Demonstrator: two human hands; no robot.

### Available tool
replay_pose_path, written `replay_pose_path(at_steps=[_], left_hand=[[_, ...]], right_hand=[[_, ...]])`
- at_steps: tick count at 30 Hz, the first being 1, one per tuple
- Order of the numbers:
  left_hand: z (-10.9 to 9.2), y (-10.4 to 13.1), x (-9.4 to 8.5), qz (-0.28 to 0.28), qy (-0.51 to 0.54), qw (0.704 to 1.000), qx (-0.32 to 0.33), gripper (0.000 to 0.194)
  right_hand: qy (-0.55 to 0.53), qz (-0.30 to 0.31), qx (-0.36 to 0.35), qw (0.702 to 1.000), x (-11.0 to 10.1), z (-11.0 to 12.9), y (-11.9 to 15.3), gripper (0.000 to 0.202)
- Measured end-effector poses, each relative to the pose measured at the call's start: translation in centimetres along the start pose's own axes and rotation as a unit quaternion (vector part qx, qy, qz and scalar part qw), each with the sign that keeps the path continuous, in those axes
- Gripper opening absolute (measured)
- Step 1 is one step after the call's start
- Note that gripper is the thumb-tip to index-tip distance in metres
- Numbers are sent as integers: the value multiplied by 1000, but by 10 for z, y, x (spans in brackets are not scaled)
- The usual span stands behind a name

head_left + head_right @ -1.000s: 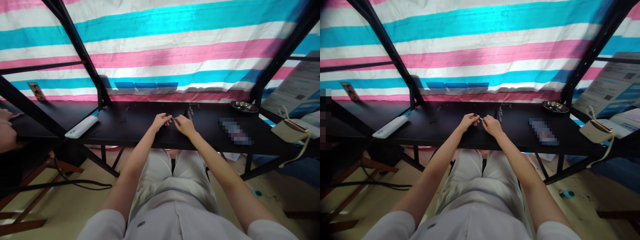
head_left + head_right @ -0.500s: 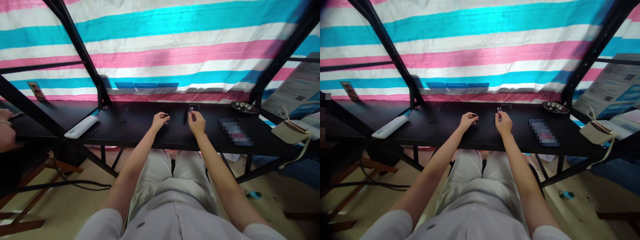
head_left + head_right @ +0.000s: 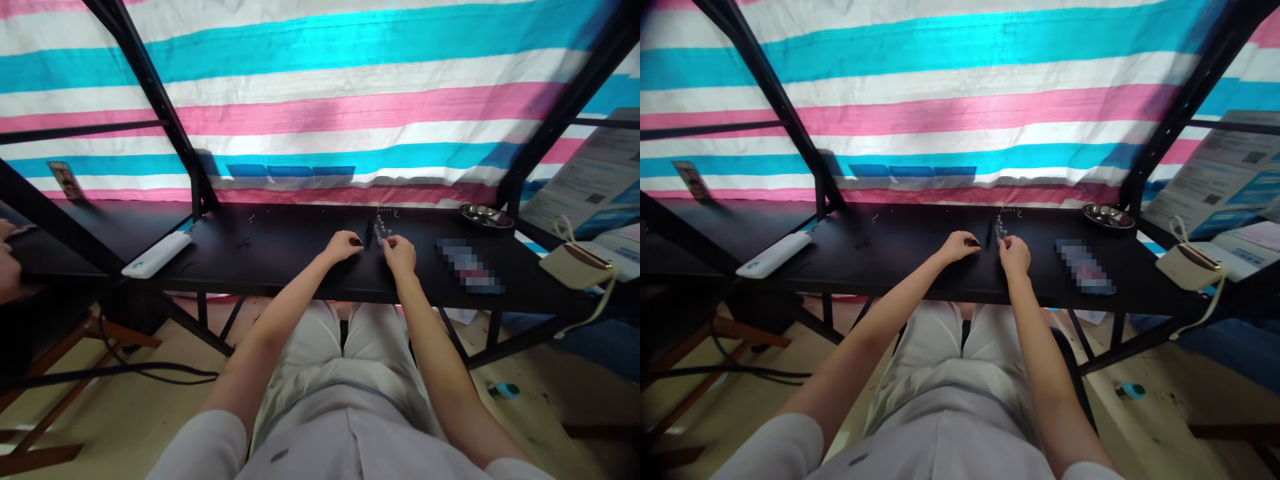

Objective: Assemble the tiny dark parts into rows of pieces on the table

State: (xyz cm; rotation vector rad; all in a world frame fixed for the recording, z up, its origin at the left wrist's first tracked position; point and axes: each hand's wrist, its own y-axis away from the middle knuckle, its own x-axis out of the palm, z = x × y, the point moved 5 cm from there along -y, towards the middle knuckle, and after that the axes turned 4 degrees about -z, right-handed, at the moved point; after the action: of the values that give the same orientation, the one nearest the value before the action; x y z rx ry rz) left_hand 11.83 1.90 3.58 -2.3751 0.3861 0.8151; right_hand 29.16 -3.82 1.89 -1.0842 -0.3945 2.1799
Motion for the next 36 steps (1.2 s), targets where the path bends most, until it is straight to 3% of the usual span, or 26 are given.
replay_pose_path(at_steps=[6, 11, 16, 24, 36], left_hand=[[-2, -9, 23, -3, -67, 996, -60, 9], [-8, -5, 26, 14, -134, 983, -123, 14], [-11, -1, 25, 5, -136, 980, -149, 20], [-10, 0, 25, -5, -142, 978, -150, 25], [-14, 12, 18, -69, -169, 976, -116, 33]], right_hand=[[40, 45, 29, 998, 3, 0, 1, 18], [79, 94, 41, 992, 3, 4, 3, 23], [105, 121, 50, 986, 4, 4, 3, 26], [133, 133, 49, 981, 6, 3, 2, 26], [132, 135, 47, 981, 8, 2, 4, 32]])
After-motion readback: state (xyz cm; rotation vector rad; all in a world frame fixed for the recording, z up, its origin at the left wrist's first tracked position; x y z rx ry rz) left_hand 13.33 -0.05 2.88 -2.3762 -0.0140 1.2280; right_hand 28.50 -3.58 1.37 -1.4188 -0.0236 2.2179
